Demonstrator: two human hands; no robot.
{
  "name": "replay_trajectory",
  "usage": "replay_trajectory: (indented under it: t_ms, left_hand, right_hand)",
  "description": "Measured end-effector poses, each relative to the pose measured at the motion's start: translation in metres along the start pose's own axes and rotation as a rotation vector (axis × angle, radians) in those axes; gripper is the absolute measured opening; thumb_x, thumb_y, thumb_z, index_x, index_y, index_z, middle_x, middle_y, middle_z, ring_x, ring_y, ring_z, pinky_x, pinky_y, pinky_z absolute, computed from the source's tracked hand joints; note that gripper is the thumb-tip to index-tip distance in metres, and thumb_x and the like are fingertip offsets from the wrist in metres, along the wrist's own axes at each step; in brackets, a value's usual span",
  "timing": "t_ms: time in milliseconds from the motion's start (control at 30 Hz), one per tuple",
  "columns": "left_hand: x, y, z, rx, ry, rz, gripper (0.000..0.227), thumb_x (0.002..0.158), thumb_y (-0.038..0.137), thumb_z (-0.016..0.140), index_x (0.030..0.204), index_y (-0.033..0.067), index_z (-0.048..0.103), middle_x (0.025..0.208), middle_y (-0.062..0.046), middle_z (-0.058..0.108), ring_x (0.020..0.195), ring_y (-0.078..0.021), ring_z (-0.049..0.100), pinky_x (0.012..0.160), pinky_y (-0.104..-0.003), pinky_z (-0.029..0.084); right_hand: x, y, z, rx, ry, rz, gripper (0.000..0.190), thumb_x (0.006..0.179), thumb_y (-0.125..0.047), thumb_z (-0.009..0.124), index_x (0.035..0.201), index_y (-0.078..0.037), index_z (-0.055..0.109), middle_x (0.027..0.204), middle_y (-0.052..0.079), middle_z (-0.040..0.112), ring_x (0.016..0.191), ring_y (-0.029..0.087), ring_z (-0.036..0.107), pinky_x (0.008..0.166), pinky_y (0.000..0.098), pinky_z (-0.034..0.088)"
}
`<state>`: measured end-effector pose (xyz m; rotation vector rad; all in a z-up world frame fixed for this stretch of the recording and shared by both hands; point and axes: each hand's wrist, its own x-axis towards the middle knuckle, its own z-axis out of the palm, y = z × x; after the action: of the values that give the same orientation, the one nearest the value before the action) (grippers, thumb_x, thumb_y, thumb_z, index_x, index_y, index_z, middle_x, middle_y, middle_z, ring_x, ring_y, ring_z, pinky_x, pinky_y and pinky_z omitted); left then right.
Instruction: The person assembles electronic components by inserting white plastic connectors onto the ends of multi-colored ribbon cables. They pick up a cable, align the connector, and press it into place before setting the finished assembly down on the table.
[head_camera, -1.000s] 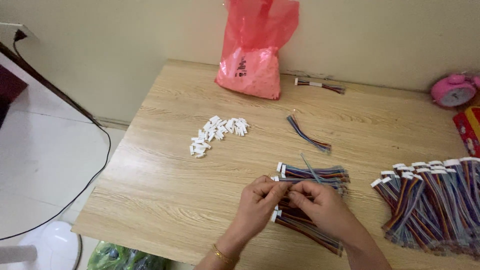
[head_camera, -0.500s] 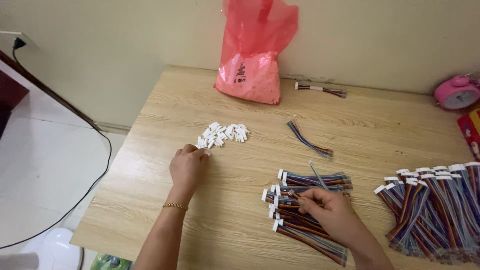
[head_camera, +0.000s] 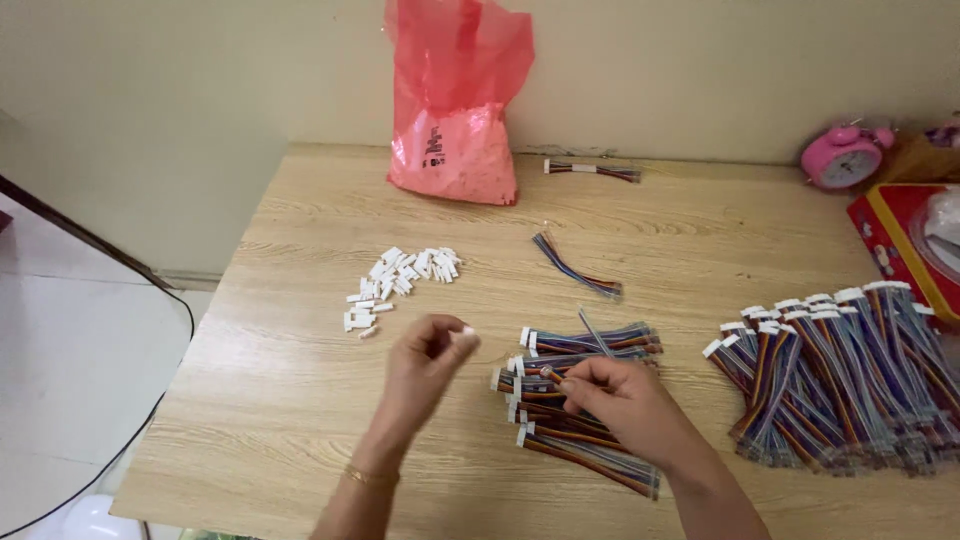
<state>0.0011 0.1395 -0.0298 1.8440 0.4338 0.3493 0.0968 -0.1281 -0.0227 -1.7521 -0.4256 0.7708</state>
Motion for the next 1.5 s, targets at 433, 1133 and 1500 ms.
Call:
replay_trajectory:
  t_ms: [433,1133,1500]
  left_hand:
    - [-0.056,0.025,0.067,-0.750,-0.267,-0.235,0.010,0.095,0.011,0.067,0.100,0.0069,0.059,0.091,-0.007,0.076,0.076,-0.0143,0.073,0.059,-0.026,0.057]
    - [-0.063,0.016,0.064,-0.869,-0.323,-0.351,0.032,0.101,0.006,0.057,0.133,0.0039,0.063,0.093,-0.005,0.068,0.077,-0.0137,0.067,0.066,-0.029,0.059]
    - [-0.066,0.018,0.060,-0.958,-0.386,-0.342,0.033,0.103,0.006,0.054,0.135,0.0032,0.062,0.096,-0.007,0.069,0.080,-0.0140,0.067,0.070,-0.030,0.059]
  right_hand:
    - [-0.020,-0.011,0.004,0.062,0.011,0.034,0.019,0.094,-0.019,0.068,0.093,-0.001,0.075,0.079,0.002,0.072,0.073,0.008,0.064,0.066,0.0254,0.053]
    - [-0.048,-0.067,0.011,-0.460,0.104,-0.059,0.024,0.085,-0.028,0.073,0.082,-0.004,0.076,0.070,0.004,0.069,0.063,0.012,0.063,0.058,0.0324,0.050]
    - [-0.045,-0.069,0.011,-0.578,0.073,-0.232,0.025,0.083,-0.027,0.074,0.076,-0.003,0.072,0.067,0.008,0.068,0.066,0.021,0.065,0.061,0.0368,0.051]
